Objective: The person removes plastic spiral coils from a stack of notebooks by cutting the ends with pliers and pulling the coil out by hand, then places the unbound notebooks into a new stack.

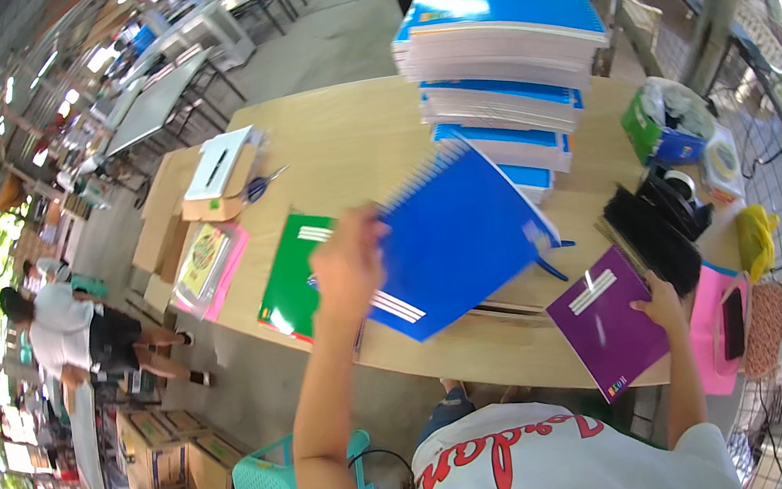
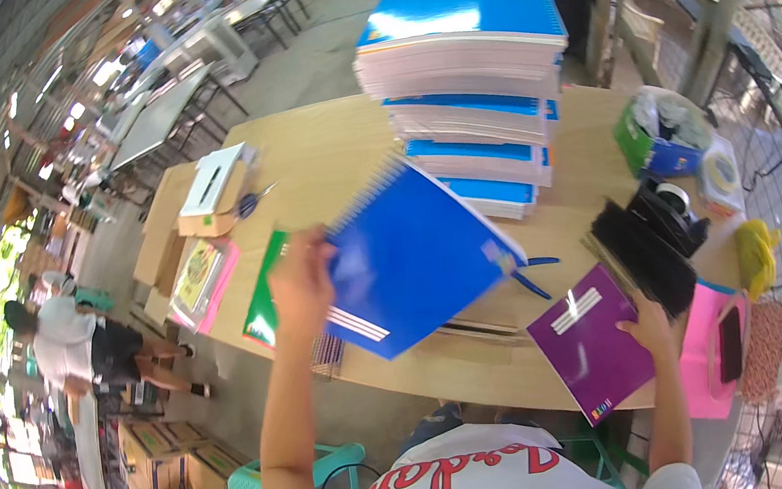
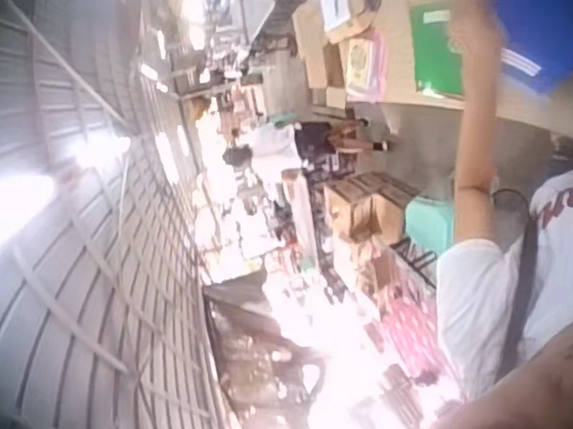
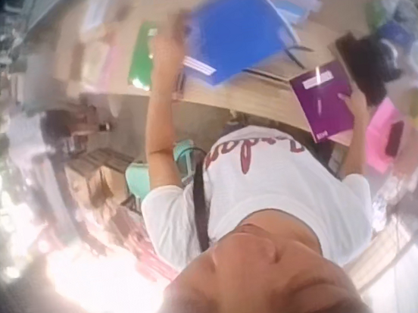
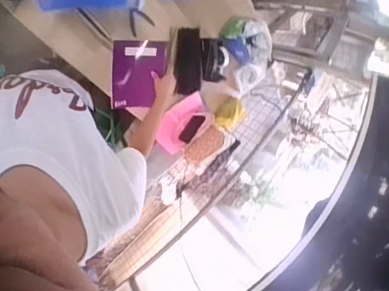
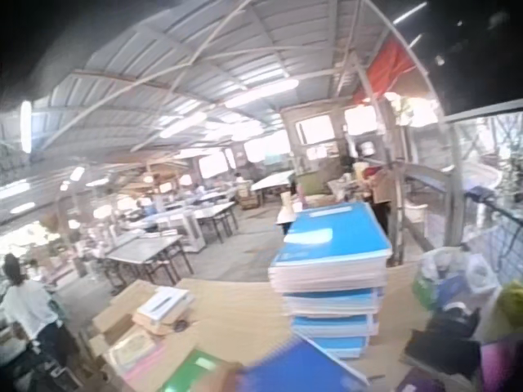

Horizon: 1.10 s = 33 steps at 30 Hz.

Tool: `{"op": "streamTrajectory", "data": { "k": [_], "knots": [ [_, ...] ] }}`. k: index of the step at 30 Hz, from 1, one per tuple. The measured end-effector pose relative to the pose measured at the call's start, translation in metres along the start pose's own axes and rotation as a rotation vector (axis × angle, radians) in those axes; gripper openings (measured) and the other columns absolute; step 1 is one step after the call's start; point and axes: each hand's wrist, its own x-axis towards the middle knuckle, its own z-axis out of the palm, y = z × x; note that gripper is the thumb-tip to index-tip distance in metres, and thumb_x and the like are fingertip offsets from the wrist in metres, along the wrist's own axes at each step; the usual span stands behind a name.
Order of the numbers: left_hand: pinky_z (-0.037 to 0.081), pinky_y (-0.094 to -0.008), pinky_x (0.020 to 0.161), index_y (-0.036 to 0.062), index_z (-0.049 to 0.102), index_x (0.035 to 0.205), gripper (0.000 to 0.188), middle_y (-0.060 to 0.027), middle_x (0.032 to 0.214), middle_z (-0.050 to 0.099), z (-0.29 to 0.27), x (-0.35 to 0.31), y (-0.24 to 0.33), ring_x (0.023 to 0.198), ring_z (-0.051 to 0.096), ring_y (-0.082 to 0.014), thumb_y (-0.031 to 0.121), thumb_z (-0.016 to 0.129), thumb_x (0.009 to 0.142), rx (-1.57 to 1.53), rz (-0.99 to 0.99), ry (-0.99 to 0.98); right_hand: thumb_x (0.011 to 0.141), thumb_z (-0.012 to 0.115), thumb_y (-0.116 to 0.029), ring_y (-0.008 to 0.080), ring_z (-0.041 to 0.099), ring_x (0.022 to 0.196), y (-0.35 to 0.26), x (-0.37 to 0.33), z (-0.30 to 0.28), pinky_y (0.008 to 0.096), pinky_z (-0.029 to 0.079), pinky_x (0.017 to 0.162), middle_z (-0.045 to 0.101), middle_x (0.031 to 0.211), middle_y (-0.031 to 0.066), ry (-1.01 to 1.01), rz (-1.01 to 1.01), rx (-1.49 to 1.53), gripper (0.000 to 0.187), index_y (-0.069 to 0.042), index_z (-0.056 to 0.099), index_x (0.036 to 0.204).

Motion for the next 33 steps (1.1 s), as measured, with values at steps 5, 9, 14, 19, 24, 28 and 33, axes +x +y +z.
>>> {"op": "streamTrajectory", "data": {
  "k": [5,9,14,19,24,28,33],
  "knots": [
    [0.051,-0.0333,0.080,0.0026,0.065,0.117,0.022,-0.0162,0.100,0.070,-0.084,-0.002,-0.131,0.087,0.066,-0.0198,0.012,0.057,0.099,-0.014,-0.330,0.196,0.083,0.065,0.003,0.0407,0.060,0.113,-0.120,-0.044,-0.073,0.0432,0.049,0.092,0.065,0.116,0.0234,0.020,-0.092,-0.081,0.035,0.001,0.057,0.117],
    [0.048,-0.0298,0.080,-0.0001,0.064,0.119,0.025,-0.0075,0.095,0.068,-0.095,-0.043,-0.249,0.087,0.058,-0.0121,0.015,0.055,0.101,-0.103,-0.540,0.068,0.090,0.062,0.000,0.0288,0.060,0.120,-0.156,-0.076,-0.105,0.0368,0.045,0.102,0.061,0.131,0.0203,0.446,-0.137,0.067,0.046,0.001,0.053,0.136],
    [0.050,-0.0344,0.080,-0.0004,0.067,0.111,0.024,-0.0184,0.095,0.071,-0.047,-0.092,-0.314,0.088,0.066,-0.0220,0.016,0.056,0.097,-0.161,-0.633,0.033,0.084,0.070,0.002,0.0217,0.052,0.126,-0.267,-0.054,-0.048,0.0346,0.040,0.107,0.053,0.138,0.0101,0.648,-0.309,1.037,0.068,-0.001,0.041,0.145],
    [0.053,-0.0439,0.084,0.0137,0.071,0.107,0.019,-0.0179,0.100,0.071,-0.026,-0.117,-0.320,0.089,0.068,-0.0334,0.023,0.065,0.091,0.352,-0.591,-0.166,0.081,0.071,0.001,0.0196,0.054,0.118,-0.443,-0.010,0.096,0.0344,0.042,0.103,0.057,0.130,0.0099,0.059,-0.175,1.574,0.059,-0.002,0.050,0.137],
    [0.052,-0.0388,0.091,0.0108,0.068,0.123,0.032,-0.0188,0.121,0.068,-0.051,-0.150,-0.397,0.107,0.068,-0.0298,0.022,0.065,0.093,-0.230,-0.551,-0.188,0.086,0.066,0.000,0.0232,0.055,0.113,-0.479,0.048,0.297,0.0369,0.044,0.101,0.057,0.124,0.0135,-0.109,0.078,1.475,0.052,-0.001,0.051,0.136],
    [0.050,-0.0295,0.092,0.0034,0.059,0.134,0.038,-0.0185,0.124,0.067,-0.049,-0.136,-0.387,0.107,0.067,-0.0190,0.011,0.058,0.097,-0.359,-0.614,-0.343,0.088,0.062,0.001,0.0303,0.049,0.125,-0.481,0.050,0.336,0.0400,0.040,0.106,0.047,0.137,0.0200,0.209,0.176,0.787,0.053,-0.004,0.049,0.140],
    [0.047,-0.0283,0.098,-0.0055,0.051,0.139,0.041,-0.0158,0.130,0.063,-0.047,-0.128,-0.393,0.114,0.061,-0.0168,0.005,0.053,0.099,-0.594,-0.650,-0.397,0.091,0.057,0.000,0.0372,0.036,0.138,-0.486,0.060,0.341,0.0401,0.032,0.115,0.032,0.150,0.0232,0.144,0.023,1.003,0.062,-0.009,0.039,0.150]
  ]
}}
